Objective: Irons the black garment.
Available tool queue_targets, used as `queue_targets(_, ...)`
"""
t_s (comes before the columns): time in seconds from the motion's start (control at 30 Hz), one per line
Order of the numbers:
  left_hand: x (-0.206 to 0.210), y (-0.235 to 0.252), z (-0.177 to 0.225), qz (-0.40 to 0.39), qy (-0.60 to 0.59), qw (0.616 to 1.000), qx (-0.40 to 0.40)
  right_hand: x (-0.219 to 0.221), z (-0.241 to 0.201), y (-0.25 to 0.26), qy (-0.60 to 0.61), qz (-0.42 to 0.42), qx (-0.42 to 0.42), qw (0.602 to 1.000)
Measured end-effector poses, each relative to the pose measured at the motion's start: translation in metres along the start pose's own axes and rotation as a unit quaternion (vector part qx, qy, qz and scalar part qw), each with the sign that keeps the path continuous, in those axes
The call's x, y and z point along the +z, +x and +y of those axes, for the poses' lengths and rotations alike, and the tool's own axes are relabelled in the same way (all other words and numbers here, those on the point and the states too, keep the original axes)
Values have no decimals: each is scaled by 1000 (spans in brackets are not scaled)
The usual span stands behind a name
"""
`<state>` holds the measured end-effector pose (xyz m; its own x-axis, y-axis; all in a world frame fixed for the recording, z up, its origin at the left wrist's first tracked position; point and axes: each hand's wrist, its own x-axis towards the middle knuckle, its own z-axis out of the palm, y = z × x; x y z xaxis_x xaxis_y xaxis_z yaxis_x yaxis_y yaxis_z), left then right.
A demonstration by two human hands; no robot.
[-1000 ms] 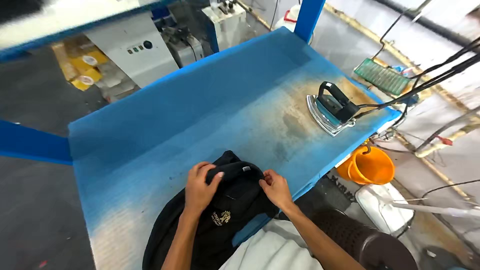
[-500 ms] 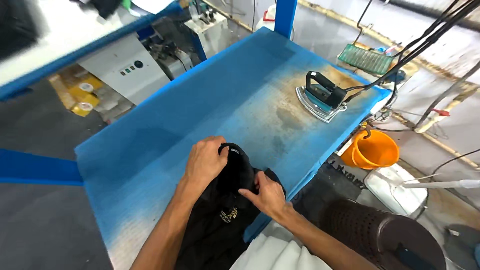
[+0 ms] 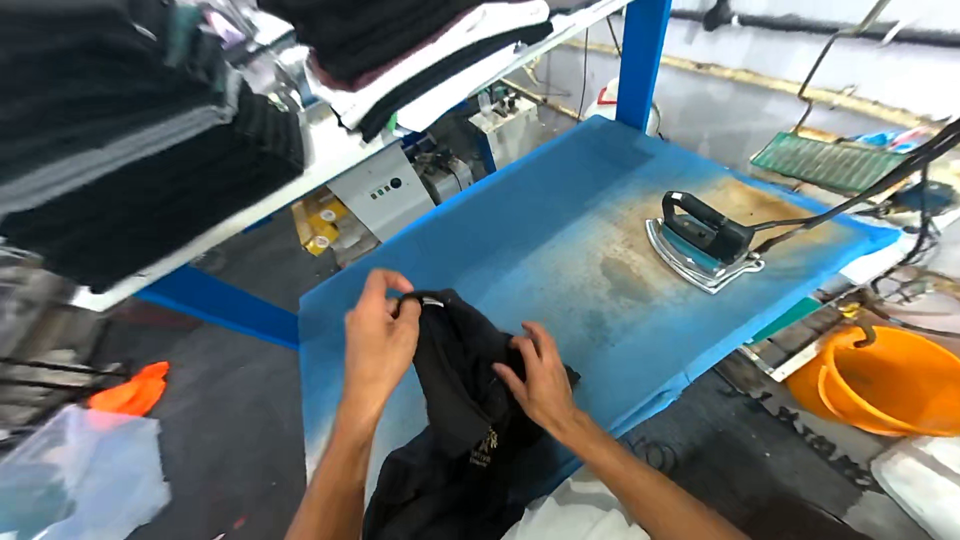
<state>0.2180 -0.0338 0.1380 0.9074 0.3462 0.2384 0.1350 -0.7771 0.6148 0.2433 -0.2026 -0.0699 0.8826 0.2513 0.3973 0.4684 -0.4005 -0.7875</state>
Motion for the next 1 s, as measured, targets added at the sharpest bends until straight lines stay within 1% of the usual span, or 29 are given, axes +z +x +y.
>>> queue_targets(0.03, 13, -2, -13, 5, -22, 999, -40, 4, 3, -8, 26, -71, 70, 995)
queue_targets(0.07, 25, -5, -27, 8, -44, 996, -77, 6, 5, -12, 53, -151, 132, 978)
queue_targets(0.1, 36, -10, -39, 11, -65, 992, -108, 10, 8, -16, 75, -217, 170, 958)
queue_targets(0.13, 44, -17, -48, 12, -81, 988, -132, 14, 10, -20, 88, -262, 194, 941)
queue_targets(0.17, 49, -25, -54, 12, -99, 984, -150, 18, 11, -21, 95, -284, 213, 930)
queue_targets(0.23, 51, -31, -61, 15, -131, 976, -173, 25, 18, -18, 131, -252, 245, 927)
queue_targets(0.3, 42, -33, -65, 6, -104, 978, -179, 30, 23, -16, 175, -197, 277, 924)
queue_targets(0.33, 37, -32, -67, -7, -61, 982, -179, 30, 23, -14, 189, -183, 293, 919)
queue_targets(0.4, 27, -30, -68, -55, 79, 980, -173, 31, 20, -7, 201, -184, 326, 905)
queue_targets(0.43, 25, -27, -69, -84, 162, 968, -170, 33, 17, -4, 193, -195, 328, 904)
queue_targets(0.47, 25, -24, -69, -116, 238, 949, -173, 37, 14, -2, 180, -206, 324, 906)
queue_targets(0.5, 28, -21, -72, -151, 295, 927, -178, 41, 12, 0, 165, -217, 319, 908)
queue_targets(0.53, 33, -16, -80, -186, 324, 909, -184, 43, 12, 3, 149, -228, 312, 910)
queue_targets(0.57, 39, -11, -93, -217, 325, 901, -187, 44, 13, 5, 129, -241, 301, 914)
queue_targets(0.6, 44, -6, -109, -243, 302, 902, -189, 43, 15, 7, 111, -254, 284, 918)
queue_targets(0.67, 56, 2, -143, -284, 202, 918, -188, 36, 20, 8, 72, -267, 236, 932)
queue_targets(0.7, 62, 6, -154, -298, 159, 922, -191, 31, 23, 7, 51, -273, 217, 936)
queue_targets(0.73, 68, 11, -159, -303, 147, 923, -186, 26, 25, 6, 28, -282, 204, 937)
queue_targets(0.8, 71, 19, -161, -286, 174, 928, -165, 19, 29, 4, -15, -303, 193, 933)
queue_targets(0.87, 65, 23, -153, -226, 179, 943, -165, 12, 29, 1, -41, -313, 192, 929)
queue_targets(0.93, 53, 24, -134, -163, 133, 961, -178, 5, 26, 1, -53, -297, 177, 937)
queue_targets(1.0, 45, 22, -112, -129, 73, 973, -179, 4, 24, 3, -39, -274, 147, 950)
